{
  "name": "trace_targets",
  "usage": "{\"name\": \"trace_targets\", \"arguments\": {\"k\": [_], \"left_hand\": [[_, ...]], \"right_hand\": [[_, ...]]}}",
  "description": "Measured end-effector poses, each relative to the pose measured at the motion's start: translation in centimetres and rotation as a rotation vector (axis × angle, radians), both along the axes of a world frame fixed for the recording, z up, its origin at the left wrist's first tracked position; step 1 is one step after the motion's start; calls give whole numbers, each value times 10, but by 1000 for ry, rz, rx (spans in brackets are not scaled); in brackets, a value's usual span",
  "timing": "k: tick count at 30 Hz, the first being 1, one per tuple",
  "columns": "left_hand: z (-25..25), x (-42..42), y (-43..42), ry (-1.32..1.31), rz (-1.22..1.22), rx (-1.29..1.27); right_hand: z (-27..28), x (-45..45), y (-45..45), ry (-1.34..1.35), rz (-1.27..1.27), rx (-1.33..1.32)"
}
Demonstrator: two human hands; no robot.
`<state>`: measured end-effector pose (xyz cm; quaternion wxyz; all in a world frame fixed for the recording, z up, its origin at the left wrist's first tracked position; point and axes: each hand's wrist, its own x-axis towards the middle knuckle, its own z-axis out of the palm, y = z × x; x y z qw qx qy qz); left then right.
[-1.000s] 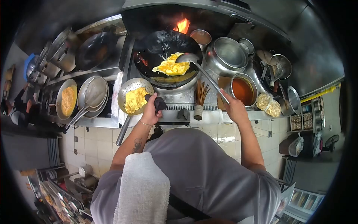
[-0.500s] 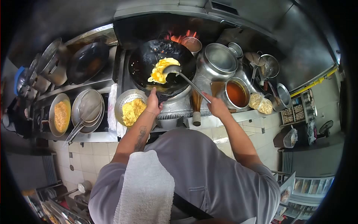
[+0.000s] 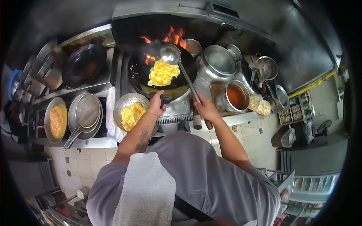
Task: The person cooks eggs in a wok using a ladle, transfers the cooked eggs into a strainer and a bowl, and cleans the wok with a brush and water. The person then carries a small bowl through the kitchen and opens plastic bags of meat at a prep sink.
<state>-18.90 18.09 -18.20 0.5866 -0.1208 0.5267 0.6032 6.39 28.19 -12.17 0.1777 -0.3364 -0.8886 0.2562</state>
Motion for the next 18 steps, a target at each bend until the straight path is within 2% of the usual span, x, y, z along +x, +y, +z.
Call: {"name": "trace_targets", "arguments": {"k": [2, 3, 5, 6, 8, 10, 12, 14, 18], "left_hand": [[-9, 4, 2, -59, -9, 17], [-10, 8, 2, -18, 50, 14], [-11, 6, 4, 13, 114, 41], [-32, -2, 7, -21, 71, 90], [-27, 0, 4, -8, 46, 139], [-39, -3, 6, -47, 37, 128], [-41, -3, 6, -53, 10, 133], [-36, -1, 3, -31, 33, 166], [-39, -4, 3, -53, 2, 176]], "right_hand": [[-4, 16, -9, 50, -12, 101], [-8, 27, -10, 71, -64, -114], [14, 55, -25, 144, -155, -322], [25, 70, -31, 185, -208, -420], [66, 111, -55, 65, -537, -607], [36, 172, -54, 0, -585, -247], [50, 202, -60, -70, -712, -260], [30, 231, -55, -60, -740, -221], [46, 231, -56, -64, -875, -431]]}}
